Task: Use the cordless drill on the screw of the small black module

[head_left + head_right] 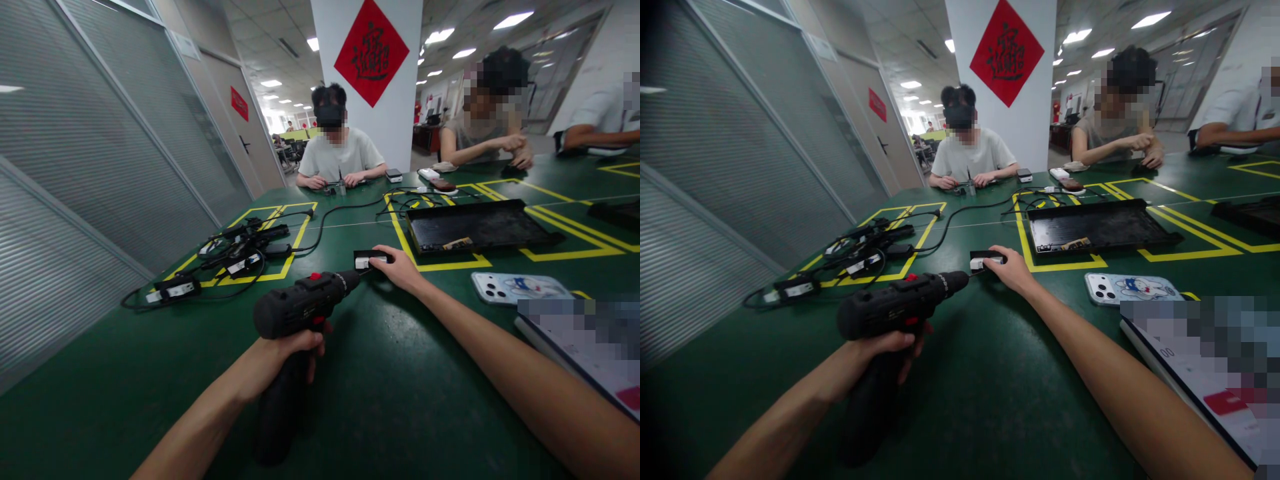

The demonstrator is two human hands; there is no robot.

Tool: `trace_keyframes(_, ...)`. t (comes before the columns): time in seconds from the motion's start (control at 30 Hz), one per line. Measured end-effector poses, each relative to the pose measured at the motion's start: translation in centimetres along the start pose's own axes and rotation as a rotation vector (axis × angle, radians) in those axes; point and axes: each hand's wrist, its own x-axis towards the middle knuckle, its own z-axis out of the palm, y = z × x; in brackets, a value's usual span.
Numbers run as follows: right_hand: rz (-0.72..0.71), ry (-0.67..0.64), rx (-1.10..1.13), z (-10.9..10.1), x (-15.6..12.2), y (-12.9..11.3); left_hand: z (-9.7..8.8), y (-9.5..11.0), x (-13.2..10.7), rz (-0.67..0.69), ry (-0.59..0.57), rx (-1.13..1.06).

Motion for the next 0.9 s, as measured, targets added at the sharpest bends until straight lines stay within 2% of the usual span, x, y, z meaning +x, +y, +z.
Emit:
trace_keyframes(0.13, -0.018, -0.007, 0.014, -0.07, 0.02, 0.14, -0.22, 0.0, -0.08, 0.004, -0.036, 0.006)
trace_keyframes(0.37, -0.021, -0.024, 0.018, -0.13, 0.09, 0.31, -0.24, -0.65, 0.63, 0.031, -0.032, 0.039)
trace_keyframes(0.63, -0.084, -0.076, -0.013, -0.42, 0.26, 0.38, -0.01, -0.15, 0.13, 0.015, -0.029, 0.019)
trace_keyframes(0.9, -0.08, -0.082, -0.047, -0.53, 0.27, 0.05, 0.16, -0.19, 0.36, 0.016, 0.026, 0.036)
